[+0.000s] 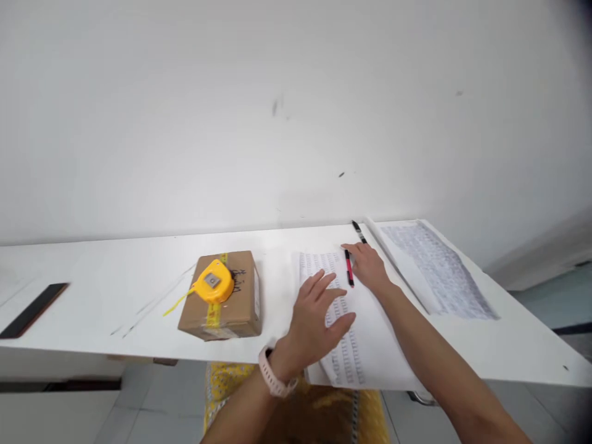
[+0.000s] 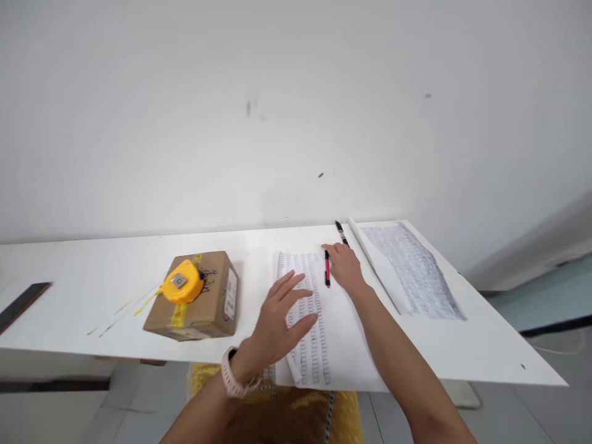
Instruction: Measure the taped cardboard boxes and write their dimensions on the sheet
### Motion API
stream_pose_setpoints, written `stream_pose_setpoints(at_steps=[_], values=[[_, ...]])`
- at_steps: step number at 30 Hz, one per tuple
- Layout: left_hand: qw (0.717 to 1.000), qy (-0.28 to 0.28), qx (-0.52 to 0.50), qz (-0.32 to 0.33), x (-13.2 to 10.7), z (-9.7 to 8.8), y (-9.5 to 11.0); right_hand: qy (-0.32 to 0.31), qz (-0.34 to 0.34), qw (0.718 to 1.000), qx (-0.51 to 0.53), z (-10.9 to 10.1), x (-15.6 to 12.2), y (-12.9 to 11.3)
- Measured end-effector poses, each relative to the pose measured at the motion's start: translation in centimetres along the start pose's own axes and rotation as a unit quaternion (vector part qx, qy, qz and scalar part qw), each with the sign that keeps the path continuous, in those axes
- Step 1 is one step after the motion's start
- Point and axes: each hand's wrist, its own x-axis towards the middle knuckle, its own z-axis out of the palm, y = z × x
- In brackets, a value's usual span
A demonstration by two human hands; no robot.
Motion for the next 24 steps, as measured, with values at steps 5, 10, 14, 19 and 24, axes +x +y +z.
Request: stream_pose_setpoints(at_steps=[5,10,14,19,24], values=[[0.962,0.223,0.159,-0.024,-4.0,-11.8,-0.4,-0.034,0.015,0.999,0.005,-1.6,0.0,-0.9],[0.943,0.145,0.24,-0.181,-5.4,-17.0,-4.6,-0.047,-0.008,0.998,0.028,-6.0,1.9,-4.4],[0.955,0.125,0.081,-0.255,-5.6,-17.4,-4.7,-0.017,-0.035,0.992,0.123,-10.7,3.0,-11.3],[0.92,0.155,-0.282,-0.222,-7.1,-17.6,-1.0,-0.157,-0.07,0.838,0.517,-15.3,2.7,-21.8],[0.867,0.181,-0.406,-0.226,-10.9,-17.3,2.2,-0.31,-0.099,0.731,0.599,-17.2,1.1,-27.8]])
